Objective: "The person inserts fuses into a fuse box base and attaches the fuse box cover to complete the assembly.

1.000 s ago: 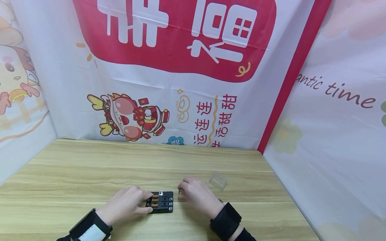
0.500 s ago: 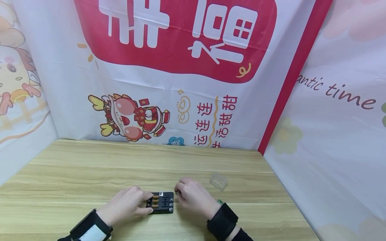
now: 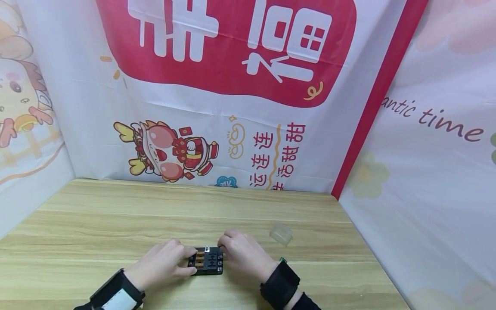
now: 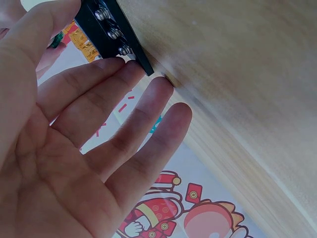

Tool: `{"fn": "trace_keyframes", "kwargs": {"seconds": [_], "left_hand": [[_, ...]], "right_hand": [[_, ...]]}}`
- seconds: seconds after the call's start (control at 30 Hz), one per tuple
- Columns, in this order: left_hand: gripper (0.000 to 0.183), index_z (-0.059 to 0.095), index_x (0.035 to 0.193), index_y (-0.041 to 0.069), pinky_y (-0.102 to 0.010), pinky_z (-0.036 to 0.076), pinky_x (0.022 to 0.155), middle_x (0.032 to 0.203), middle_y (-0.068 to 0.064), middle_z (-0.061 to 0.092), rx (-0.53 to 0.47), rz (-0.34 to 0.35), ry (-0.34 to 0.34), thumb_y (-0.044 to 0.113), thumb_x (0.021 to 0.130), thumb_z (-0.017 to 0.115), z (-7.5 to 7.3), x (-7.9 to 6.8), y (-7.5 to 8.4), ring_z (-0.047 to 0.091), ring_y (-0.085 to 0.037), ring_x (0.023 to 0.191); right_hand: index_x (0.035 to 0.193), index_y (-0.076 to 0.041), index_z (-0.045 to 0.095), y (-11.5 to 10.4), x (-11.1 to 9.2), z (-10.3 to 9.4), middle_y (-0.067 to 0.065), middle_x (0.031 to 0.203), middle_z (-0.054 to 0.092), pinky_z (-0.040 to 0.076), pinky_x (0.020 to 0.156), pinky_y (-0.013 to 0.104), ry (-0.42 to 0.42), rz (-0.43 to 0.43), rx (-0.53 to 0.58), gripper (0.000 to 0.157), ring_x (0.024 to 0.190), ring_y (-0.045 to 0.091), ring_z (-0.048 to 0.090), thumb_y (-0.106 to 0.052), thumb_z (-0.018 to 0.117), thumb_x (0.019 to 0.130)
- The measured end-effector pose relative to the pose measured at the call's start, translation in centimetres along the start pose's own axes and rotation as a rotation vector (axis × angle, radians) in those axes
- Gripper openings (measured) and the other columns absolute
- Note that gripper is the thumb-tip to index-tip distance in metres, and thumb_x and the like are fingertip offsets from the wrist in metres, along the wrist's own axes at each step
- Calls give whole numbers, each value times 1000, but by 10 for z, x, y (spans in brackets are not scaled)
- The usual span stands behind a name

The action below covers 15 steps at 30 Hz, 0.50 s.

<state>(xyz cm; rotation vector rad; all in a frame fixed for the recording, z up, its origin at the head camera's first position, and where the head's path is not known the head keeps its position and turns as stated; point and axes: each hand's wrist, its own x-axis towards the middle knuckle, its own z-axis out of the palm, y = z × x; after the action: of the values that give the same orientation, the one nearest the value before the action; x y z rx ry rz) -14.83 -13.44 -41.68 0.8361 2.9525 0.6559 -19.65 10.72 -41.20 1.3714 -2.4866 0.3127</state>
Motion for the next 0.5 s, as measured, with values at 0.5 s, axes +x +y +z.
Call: {"fn": "trace_keyframes", "kwargs": {"seconds": [0.5], "left_hand": [[15,62,78,25,-22,31,46,65,14,49,0,25,31,36,81,71,2,-1,0,39,-2,50]], "right_hand": [[95,-14,67,-5,8,7,-10,90,54,41,69,12,-1,-29,-11,8,79,0,52,-10,65,88]]}}
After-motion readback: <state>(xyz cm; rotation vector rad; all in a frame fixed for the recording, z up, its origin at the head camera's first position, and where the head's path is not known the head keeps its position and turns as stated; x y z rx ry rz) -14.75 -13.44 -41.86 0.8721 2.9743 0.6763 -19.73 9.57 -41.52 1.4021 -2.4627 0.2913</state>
